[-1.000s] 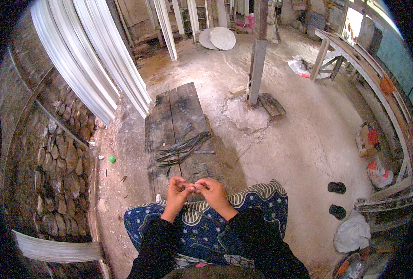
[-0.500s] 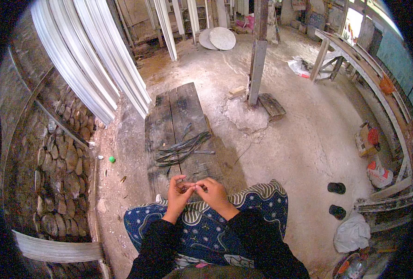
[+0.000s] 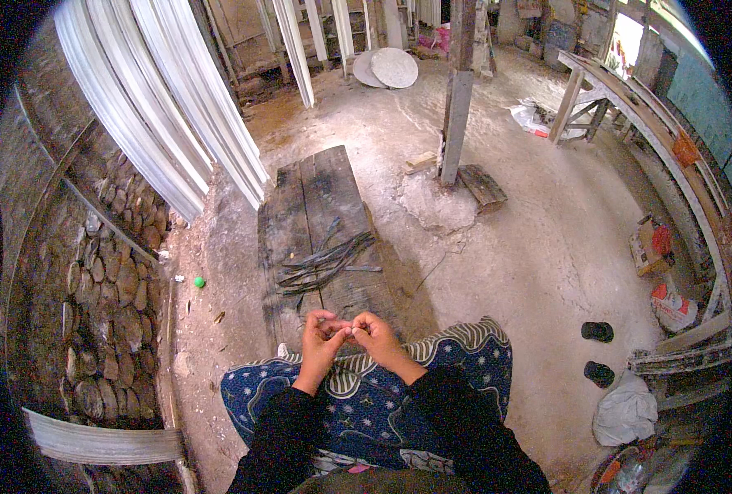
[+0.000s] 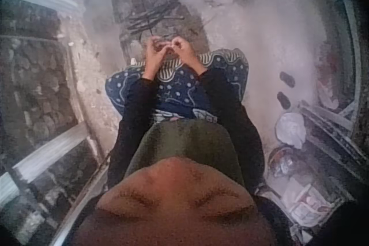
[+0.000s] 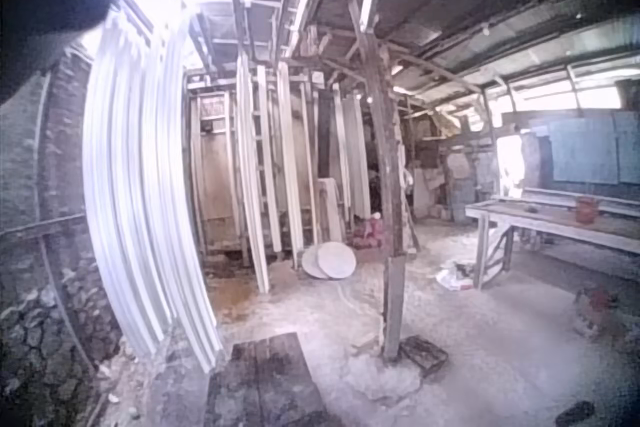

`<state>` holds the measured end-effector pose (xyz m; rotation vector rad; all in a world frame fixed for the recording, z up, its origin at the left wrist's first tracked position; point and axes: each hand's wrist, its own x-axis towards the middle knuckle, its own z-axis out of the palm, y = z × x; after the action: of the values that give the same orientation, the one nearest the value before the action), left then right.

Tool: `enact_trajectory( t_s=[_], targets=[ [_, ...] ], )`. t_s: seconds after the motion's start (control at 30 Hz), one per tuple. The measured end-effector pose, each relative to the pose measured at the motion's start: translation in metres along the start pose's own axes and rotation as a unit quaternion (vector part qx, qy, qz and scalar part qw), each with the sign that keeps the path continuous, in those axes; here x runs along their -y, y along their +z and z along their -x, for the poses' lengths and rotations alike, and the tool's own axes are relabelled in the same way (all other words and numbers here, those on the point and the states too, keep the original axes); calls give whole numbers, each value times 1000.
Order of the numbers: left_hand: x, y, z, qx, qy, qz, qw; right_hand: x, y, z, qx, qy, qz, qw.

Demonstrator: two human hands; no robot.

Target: The person sits on the floor and strips the insulation from a black wire by hand. They repeatedly pull the insulation off the wire ends, creating a pile of stripped material on the wooden board in front of them.

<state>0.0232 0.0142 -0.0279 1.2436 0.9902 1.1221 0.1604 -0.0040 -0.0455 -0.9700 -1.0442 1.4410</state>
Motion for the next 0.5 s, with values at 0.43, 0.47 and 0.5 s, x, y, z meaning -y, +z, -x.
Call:
enact_trajectory(
  t_s=[0.43,0.47,0.5],
  targets=[
    [-10,-3,2,34,-28,-23,999,4,-12,0,93,150,-287,941],
    [-9,-4,2,32,-18,-42,998,4,-12,0,93,136,-292,942],
    [-11,-3,2,31,5,-60,998,3,-12,1,92,121,-296,943]
  ],
)
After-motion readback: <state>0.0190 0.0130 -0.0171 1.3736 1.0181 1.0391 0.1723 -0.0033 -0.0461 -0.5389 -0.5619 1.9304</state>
